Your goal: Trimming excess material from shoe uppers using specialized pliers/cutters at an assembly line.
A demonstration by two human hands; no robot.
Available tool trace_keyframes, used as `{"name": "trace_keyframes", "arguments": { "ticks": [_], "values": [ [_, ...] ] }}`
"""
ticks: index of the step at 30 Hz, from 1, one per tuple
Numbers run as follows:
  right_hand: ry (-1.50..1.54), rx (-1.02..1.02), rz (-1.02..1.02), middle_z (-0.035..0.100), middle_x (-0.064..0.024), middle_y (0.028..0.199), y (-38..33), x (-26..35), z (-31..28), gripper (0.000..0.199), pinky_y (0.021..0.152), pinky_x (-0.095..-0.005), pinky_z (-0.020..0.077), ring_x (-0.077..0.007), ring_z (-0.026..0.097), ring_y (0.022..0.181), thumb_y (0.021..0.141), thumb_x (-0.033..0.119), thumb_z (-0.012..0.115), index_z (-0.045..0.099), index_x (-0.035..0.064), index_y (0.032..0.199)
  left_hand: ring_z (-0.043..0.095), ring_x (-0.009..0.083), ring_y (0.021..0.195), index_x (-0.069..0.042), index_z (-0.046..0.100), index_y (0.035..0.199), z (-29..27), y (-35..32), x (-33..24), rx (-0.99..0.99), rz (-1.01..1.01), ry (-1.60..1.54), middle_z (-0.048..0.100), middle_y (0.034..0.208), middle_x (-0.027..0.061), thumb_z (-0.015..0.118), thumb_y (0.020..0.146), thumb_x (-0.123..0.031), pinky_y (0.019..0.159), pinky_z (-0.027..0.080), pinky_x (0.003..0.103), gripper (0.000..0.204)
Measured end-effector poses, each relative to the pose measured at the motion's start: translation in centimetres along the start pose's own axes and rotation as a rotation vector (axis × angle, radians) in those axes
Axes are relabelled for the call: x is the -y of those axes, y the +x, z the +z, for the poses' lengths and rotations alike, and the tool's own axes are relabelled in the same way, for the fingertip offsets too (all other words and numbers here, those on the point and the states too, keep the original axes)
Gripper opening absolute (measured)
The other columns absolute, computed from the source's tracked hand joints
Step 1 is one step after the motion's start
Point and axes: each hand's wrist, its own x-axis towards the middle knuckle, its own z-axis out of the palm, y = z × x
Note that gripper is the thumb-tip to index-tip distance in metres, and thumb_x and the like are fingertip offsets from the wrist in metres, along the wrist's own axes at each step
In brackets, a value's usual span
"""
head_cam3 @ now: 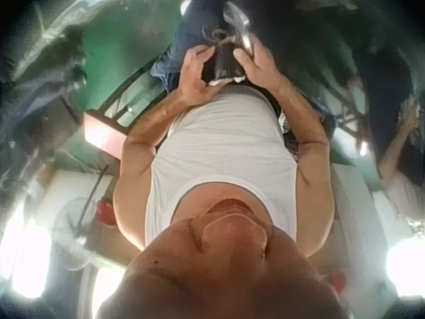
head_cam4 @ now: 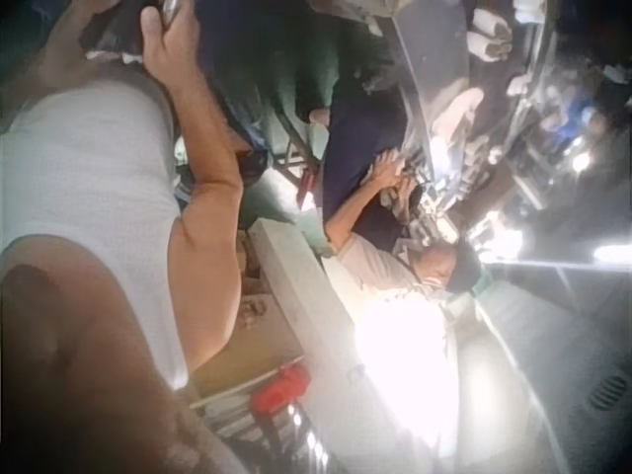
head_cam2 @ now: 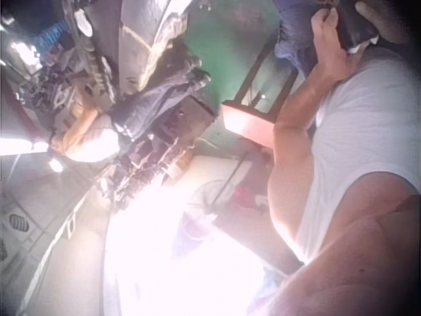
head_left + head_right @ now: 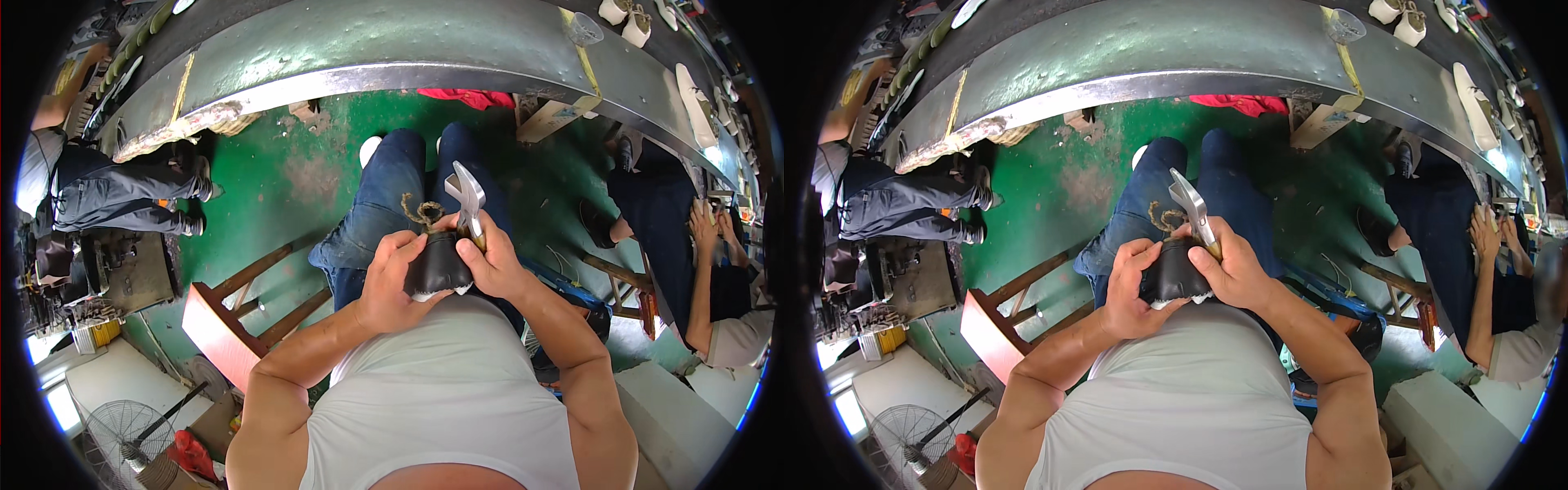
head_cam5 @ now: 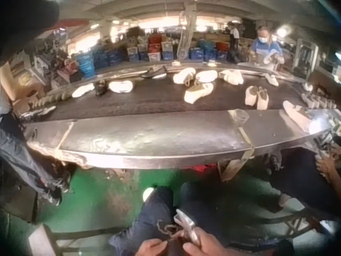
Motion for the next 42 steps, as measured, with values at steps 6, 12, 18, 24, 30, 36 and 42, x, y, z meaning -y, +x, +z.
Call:
{"name": "trace_keyframes", "arguments": {
  "ticks": [6,12,18,24,30,36,42],
  "values": [
    [-0.087,0.001,0.03,0.069,-0.0139,0.108,0.8,0.2,0.1,0.026,0.088,-0.0347,0.0514,-0.0237,0.068,0.096,0.101,0.02,0.055,0.052,0.0001,0.117,0.05,0.0424,0.119,-0.001,0.039,0.141,1.1,-0.3,0.5,-0.062,-0.015,0.107,0.045,0.129,0.0241,0.091,0.066,-0.014,0.096,0.048,0.048,0.093],
    [-0.423,-0.184,0.089,0.069,-0.0217,0.101,2.0,-1.4,-1.8,0.069,0.084,-0.0398,0.054,-0.0333,0.07,0.095,0.08,0.046,0.08,0.052,-0.0024,0.12,0.044,0.034,0.134,-0.007,0.033,0.153,3.2,1.7,7.2,0.099,-0.369,-0.267,0.046,0.141,0.0238,0.074,0.088,-0.023,0.11,0.038,0.042,0.078],
    [-0.414,-0.112,0.42,0.068,-0.0239,0.099,3.5,-4.3,-4.6,0.066,0.084,-0.0428,0.0529,-0.0375,0.069,0.096,0.077,0.037,0.082,0.053,-0.0046,0.119,0.059,0.0346,0.118,-0.003,0.042,0.147,4.3,4.4,8.2,0.241,-0.789,-0.308,0.057,0.132,0.0242,0.06,0.098,-0.042,0.102,0.046,0.04,0.066],
    [-0.692,-0.122,0.39,0.068,-0.0153,0.093,3.4,-6.9,-6.3,0.038,0.077,-0.0391,0.0527,-0.0247,0.068,0.085,0.084,0.019,0.072,0.055,-0.003,0.111,0.066,0.0295,0.107,-0.001,0.061,0.131,6.1,3.3,11.2,0.236,-0.882,-0.232,0.068,0.117,0.0219,0.049,0.101,-0.036,0.093,0.049,0.036,0.047],
    [-0.111,-0.329,0.617,0.061,-0.0057,0.083,1.5,-9.7,-4.6,0.029,0.06,-0.0322,0.0523,-0.0133,0.06,0.068,0.082,0.011,0.068,0.056,-0.0021,0.105,0.064,0.0172,0.099,-0.001,0.058,0.133,5.1,3.1,9.9,0.345,-0.986,-0.387,0.067,0.119,0.0104,0.048,0.094,-0.009,0.087,0.052,0.033,0.041],
    [-0.134,-0.182,0.667,0.063,-0.0089,0.083,-0.6,-7.3,-5.0,0.029,0.059,-0.0321,0.0524,-0.0164,0.063,0.065,0.085,0.011,0.071,0.052,-0.0015,0.103,0.057,0.0224,0.122,-0.009,0.029,0.157,3.7,2.6,10.4,0.53,-1.094,-0.977,0.057,0.138,0.011,0.054,0.077,0.007,0.105,0.042,0.033,0.085],
    [-0.619,0.161,0.704,0.068,-0.0249,0.101,-4.2,-1.2,-6.7,0.041,0.077,-0.044,0.0539,-0.0396,0.068,0.082,0.091,0.024,0.064,0.056,-0.0043,0.12,0.04,0.0289,0.141,-0.002,0.001,0.158,4.6,-0.5,9.1,0.478,-0.735,-0.413,0.038,0.153,0.0221,0.072,0.077,-0.008,0.118,0.028,0.033,0.109]
  ]
}}
